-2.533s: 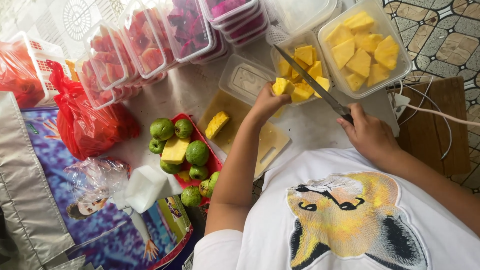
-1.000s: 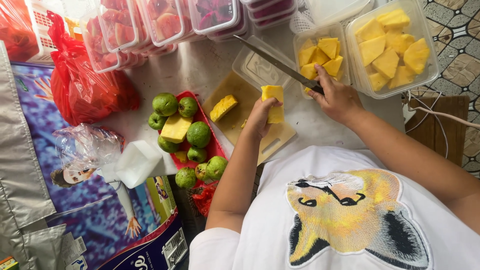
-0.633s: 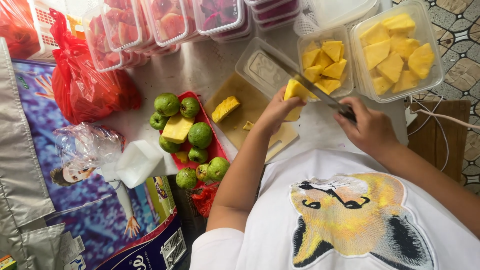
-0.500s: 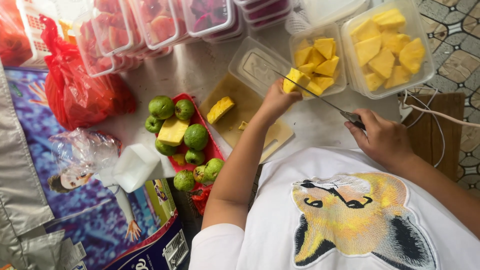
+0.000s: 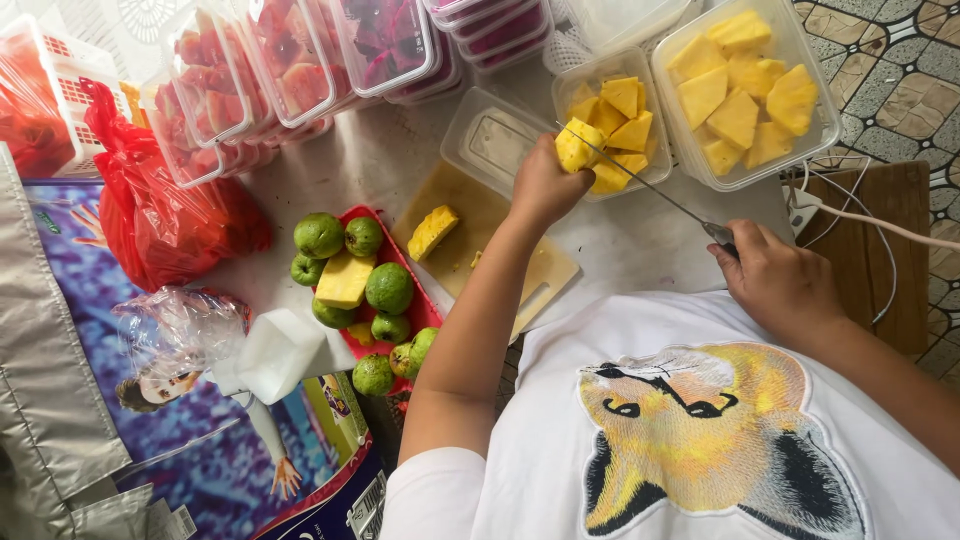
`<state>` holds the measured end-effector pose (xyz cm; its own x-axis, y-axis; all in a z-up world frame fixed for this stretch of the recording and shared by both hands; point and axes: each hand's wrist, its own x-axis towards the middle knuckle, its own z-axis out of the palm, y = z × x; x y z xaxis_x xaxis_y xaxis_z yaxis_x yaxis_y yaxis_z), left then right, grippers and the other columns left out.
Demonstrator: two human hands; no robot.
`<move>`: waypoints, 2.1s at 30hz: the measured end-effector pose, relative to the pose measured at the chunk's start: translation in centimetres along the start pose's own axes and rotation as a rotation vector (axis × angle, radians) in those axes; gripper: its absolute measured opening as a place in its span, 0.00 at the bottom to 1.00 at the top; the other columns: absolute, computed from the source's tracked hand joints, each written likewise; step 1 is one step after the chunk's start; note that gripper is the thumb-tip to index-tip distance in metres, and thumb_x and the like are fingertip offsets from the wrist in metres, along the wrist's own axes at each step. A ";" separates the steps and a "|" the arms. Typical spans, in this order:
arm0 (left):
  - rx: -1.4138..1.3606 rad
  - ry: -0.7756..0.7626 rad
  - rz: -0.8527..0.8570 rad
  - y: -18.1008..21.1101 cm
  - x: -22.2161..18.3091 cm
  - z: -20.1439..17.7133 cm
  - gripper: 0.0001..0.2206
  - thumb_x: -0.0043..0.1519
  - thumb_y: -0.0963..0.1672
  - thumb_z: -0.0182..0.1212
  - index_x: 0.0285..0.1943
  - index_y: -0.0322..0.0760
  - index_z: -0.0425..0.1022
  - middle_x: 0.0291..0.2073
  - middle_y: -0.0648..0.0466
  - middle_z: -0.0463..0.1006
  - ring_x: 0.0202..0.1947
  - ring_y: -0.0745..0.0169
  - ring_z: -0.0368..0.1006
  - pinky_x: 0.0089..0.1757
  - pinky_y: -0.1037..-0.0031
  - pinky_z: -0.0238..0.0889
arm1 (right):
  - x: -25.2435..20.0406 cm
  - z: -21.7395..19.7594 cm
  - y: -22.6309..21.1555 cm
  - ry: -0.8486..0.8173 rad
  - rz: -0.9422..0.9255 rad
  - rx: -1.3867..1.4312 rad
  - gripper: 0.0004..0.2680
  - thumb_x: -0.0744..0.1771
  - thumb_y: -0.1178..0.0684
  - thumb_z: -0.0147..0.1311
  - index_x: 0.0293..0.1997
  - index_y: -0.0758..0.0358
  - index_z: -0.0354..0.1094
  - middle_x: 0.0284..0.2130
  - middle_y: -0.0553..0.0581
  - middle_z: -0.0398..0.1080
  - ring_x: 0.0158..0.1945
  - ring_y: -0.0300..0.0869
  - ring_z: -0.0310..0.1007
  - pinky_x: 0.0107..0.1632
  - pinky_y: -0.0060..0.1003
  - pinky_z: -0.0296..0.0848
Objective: Cutting pineapple into chunks and placing them into plastic containers for packaging
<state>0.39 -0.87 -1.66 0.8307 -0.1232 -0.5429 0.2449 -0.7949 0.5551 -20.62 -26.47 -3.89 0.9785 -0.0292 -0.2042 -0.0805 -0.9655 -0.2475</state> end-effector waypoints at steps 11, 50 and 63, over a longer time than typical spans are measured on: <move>0.183 -0.038 0.040 1.2 -0.4 3.1 0.31 0.51 0.50 0.66 0.61 0.33 0.63 0.53 0.42 0.75 0.52 0.41 0.73 0.45 0.56 0.67 | 5.0 -1.6 -4.4 -0.352 0.171 0.157 0.14 0.72 0.38 0.43 0.52 0.58 0.56 0.39 0.70 0.77 0.40 0.75 0.76 0.36 0.66 0.70; 0.037 0.224 -0.163 -15.4 -5.8 -1.2 0.30 0.47 0.49 0.68 0.58 0.39 0.64 0.49 0.44 0.76 0.54 0.35 0.76 0.54 0.49 0.69 | 4.2 0.2 -5.2 -0.312 -0.106 0.260 0.15 0.72 0.39 0.47 0.61 0.55 0.61 0.41 0.71 0.78 0.45 0.66 0.80 0.47 0.61 0.77; 0.272 0.461 -0.126 -26.0 -8.8 4.1 0.43 0.48 0.49 0.76 0.73 0.45 0.55 0.60 0.47 0.63 0.62 0.40 0.64 0.55 0.48 0.68 | 5.5 8.5 -12.9 -0.593 -0.231 0.267 0.18 0.70 0.56 0.43 0.70 0.63 0.50 0.47 0.68 0.63 0.46 0.69 0.76 0.44 0.60 0.79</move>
<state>-15.31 18.48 -13.90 0.9512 0.2078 -0.2283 0.2698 -0.9189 0.2878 -15.78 -11.94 -9.90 0.7130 0.3895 -0.5830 -0.0012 -0.8308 -0.5565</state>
